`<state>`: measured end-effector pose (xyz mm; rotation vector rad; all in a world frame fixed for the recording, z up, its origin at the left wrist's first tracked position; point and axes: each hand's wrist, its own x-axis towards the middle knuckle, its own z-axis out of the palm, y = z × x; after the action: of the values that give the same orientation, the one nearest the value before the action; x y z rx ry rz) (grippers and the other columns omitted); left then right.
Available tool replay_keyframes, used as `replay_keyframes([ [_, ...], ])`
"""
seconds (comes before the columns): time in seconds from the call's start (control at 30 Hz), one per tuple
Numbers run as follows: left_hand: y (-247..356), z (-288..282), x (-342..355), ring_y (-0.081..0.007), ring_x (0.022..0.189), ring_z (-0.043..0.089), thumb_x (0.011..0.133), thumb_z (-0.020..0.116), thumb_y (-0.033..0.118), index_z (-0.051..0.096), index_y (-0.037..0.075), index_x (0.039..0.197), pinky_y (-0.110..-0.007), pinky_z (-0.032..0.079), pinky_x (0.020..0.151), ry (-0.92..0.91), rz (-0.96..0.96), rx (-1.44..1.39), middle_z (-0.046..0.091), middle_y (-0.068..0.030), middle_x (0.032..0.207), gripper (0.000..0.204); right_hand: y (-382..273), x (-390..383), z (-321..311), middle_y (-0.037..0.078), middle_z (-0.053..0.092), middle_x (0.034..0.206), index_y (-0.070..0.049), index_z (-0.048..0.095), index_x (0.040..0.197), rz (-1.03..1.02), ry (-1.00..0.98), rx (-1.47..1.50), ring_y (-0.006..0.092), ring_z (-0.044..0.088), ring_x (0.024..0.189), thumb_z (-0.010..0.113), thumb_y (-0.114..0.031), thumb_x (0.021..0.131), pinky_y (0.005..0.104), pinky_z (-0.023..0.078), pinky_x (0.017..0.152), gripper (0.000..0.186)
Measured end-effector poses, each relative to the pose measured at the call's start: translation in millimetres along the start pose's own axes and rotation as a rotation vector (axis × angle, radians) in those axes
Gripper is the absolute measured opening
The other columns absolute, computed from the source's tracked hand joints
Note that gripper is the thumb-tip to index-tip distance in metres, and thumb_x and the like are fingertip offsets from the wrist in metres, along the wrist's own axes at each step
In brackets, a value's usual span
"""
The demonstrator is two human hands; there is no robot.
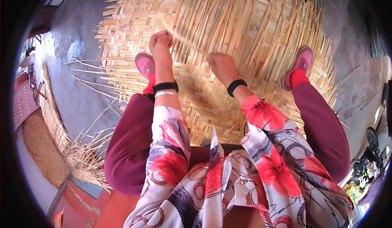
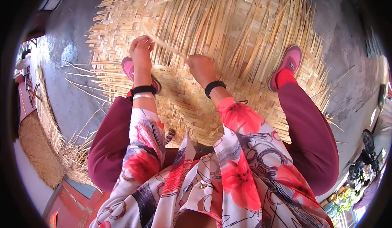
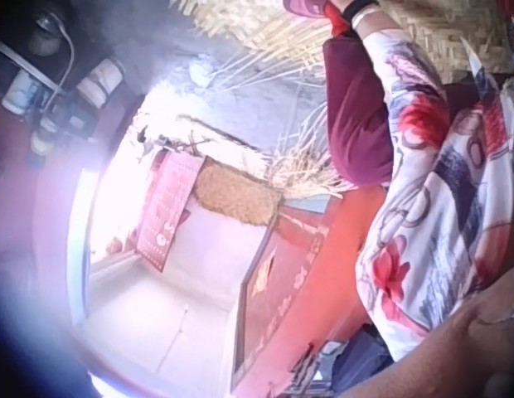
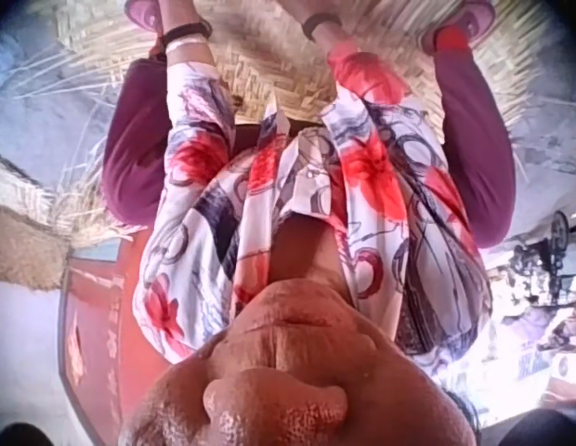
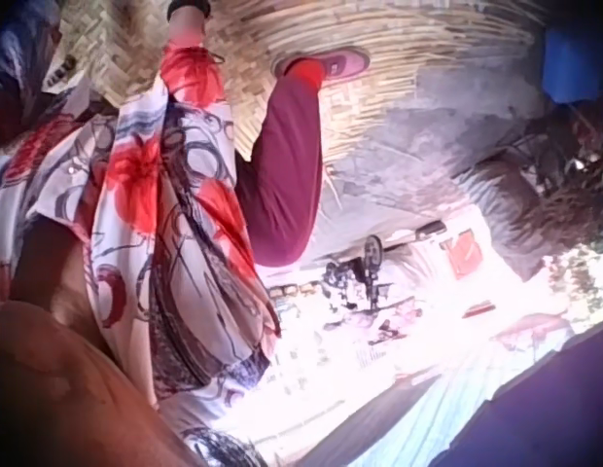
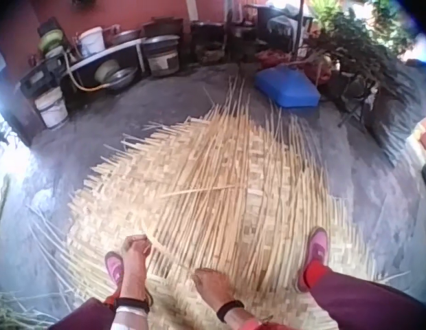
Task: Weaving thin strips of bamboo or reed together by hand to create a large circular mat.
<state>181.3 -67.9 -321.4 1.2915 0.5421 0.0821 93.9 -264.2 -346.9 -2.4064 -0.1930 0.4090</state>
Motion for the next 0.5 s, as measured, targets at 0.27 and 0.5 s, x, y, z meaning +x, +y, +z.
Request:
replay_keyframes([
  [0.27, -71, 65, 18, -0.0316, 0.086, 0.064, 0.074, 0.066, 0.024, 0.066, 0.004, 0.092, -0.039, 0.051, 0.078, -0.821, 0.183, 1.268, 0.067, -0.0169, 0.089, 0.027, -3, -29, 8, 0.009, 0.051, 0.054, 0.002, 0.05, 0.07, 0.342, 0.524, 0.531, 0.0096, 0.046, 0.053, 0.062, -0.016, 0.088, 0.0288, 0.038, 0.049, 0.028],
  [0.5, -79, 92, 27, -0.0325, 0.084, 0.063, 0.072, 0.065, 0.027, 0.064, 0.0, 0.09, -0.042, 0.049, 0.076, -0.874, 0.185, 1.474, 0.065, -0.0198, 0.088, 0.032, -5, -42, -2, 0.003, 0.048, 0.058, -0.001, 0.043, 0.066, 0.331, 0.507, 0.684, 0.0057, 0.037, 0.055, 0.061, -0.014, 0.09, 0.026, 0.033, 0.047, 0.033],
])
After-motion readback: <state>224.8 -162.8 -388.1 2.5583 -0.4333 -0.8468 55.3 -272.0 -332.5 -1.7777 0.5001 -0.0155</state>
